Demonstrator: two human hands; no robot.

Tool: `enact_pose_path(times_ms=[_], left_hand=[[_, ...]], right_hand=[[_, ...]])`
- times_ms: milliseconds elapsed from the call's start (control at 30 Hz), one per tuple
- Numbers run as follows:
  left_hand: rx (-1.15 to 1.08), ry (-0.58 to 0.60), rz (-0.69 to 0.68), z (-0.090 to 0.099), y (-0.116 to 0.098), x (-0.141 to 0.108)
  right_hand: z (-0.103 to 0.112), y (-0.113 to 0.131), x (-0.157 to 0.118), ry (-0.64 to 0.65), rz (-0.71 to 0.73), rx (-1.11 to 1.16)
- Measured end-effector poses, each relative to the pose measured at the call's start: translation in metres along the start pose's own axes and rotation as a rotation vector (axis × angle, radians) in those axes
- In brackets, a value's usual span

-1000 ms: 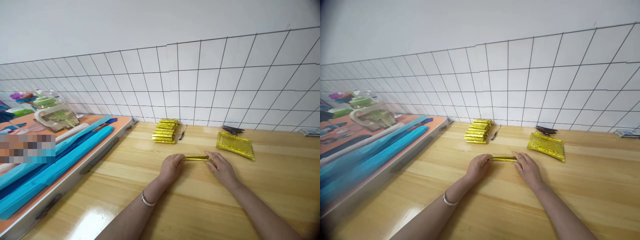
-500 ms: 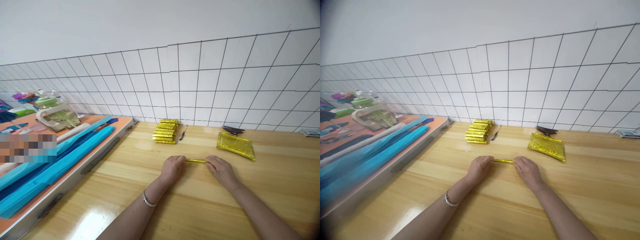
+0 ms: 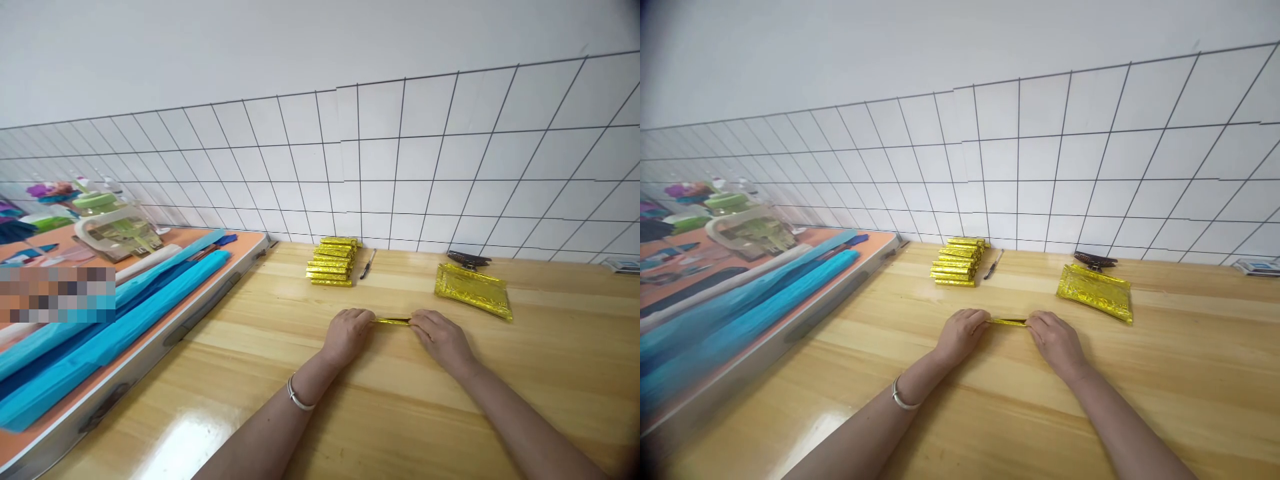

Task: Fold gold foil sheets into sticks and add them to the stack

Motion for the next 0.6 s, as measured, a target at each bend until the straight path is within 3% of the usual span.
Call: enact_pose_path(times_ms=[433,600], left_hand=[[0.093,-0.13,-0.148,0.007,-0.002,-0.002],[0.248,-0.047,-0.213,0.014,-0.011,-0.004]], right_hand=[[0.017,0.016,0.014,0.111,-0.064,-0.097],[0.019,0.018,0.015,0.158,-0.003,-0.089]])
Point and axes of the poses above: each hand's wrist, its own x-axis towards the middle knuckle, its own z-axis out of the back of the hand, y = z × x, the point moved 2 cm from there along x, towards the middle knuckle, and after that the axes turned 10 degrees about z, right-handed, at the moved point
